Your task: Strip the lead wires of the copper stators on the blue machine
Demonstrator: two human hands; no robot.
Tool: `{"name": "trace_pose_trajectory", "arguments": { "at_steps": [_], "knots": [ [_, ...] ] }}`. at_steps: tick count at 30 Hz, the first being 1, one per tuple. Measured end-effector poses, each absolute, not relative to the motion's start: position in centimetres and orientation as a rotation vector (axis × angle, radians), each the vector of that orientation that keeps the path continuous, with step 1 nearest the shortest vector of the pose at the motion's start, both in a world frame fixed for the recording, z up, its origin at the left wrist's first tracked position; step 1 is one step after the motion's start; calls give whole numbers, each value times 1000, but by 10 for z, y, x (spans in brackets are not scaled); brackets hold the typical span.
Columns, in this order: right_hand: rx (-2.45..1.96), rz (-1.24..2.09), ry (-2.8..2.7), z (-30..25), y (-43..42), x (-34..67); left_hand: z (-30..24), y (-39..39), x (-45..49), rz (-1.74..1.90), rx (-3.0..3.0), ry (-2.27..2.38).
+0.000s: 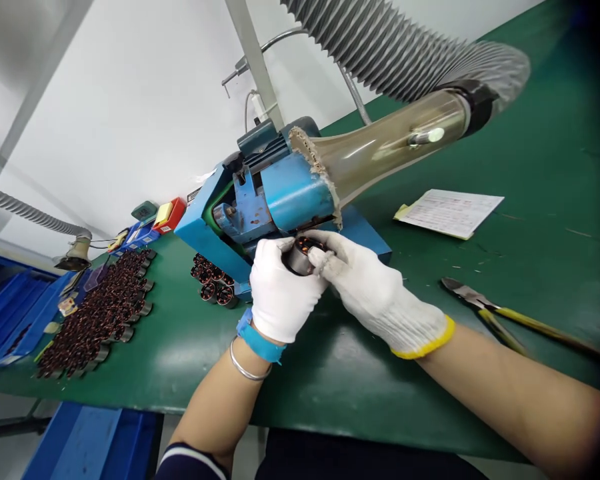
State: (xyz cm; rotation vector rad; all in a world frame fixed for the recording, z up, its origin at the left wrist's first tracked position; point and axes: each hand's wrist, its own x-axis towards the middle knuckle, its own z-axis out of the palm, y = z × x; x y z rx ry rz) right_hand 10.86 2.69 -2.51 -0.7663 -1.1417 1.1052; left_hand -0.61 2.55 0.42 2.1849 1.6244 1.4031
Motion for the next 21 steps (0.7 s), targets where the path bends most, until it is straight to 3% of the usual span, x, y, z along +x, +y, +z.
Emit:
{"name": "trace_pose_trajectory", "arguments": {
  "at_steps": [10,17,21],
  "knots": [
    [-856,1133,-1088,-30,13,114,0,17,-8,1322,2212,1480],
    [-1058,966,-1558,-27,-5,118,-13,-2,-44,1322,2118,1219],
    [-1154,1096,-1778,-23,3,135,-20,-1,-53,1340,1969,1199]
  ]
}}
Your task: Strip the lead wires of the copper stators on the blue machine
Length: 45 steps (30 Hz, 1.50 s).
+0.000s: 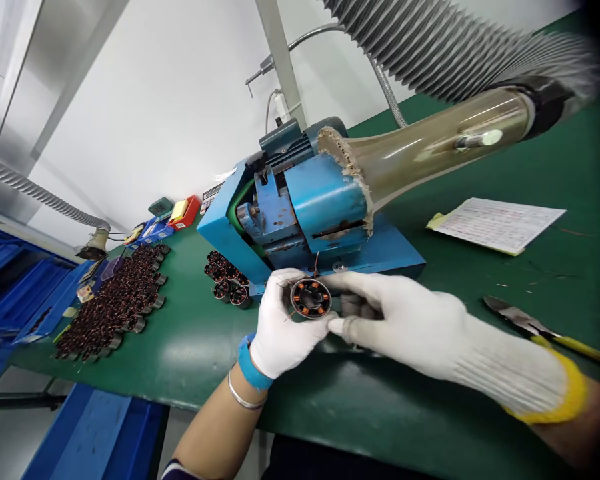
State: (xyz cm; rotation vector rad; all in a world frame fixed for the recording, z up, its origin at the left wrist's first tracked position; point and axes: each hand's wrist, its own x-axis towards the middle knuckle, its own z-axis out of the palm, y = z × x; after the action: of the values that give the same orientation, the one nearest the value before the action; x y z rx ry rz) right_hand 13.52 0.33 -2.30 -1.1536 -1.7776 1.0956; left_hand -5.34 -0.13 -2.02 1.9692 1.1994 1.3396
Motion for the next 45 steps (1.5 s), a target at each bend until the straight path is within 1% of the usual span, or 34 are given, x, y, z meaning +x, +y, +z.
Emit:
{"name": "trace_pose_trajectory", "arguments": {
  "at_steps": [3,5,8,11,13,15,17,19,23,31,37,45],
  "knots": [
    [-1155,1139,-1753,-18,7,146,-22,-1,-54,1312,1964,1142],
    [-1164,1168,-1620,-15,7,149,-22,-3,-53,1285,1951,1104],
    [-1133,1258,-1207,-9,11,151,-24,-5,-51,1304,1916,1135],
    [-1094,1209,-805,-7,17,151,-28,-7,-49,1373,1857,1275],
    [-1160,1197,-876,-9,16,148,-33,-9,-48,1392,1829,1350],
    [-1196,1226,-1158,-14,10,138,-38,-12,-46,1379,1852,1369],
    [-1091,1214,-1358,-22,2,126,-42,-13,-44,1342,1926,1339],
    [-1002,1182,-1417,-30,-2,115,-43,-10,-42,1319,2014,1306],
    [-935,1200,-1297,-38,7,109,-37,5,-33,1372,2115,1314],
    [-793,1250,-1137,-24,24,112,-9,23,-15,1350,2153,1417],
    [-705,1282,-1103,-28,24,117,-6,26,-11,1327,2203,1406],
    [-780,1294,-1036,-35,22,119,-4,26,-6,1338,2234,1357]
  ]
}}
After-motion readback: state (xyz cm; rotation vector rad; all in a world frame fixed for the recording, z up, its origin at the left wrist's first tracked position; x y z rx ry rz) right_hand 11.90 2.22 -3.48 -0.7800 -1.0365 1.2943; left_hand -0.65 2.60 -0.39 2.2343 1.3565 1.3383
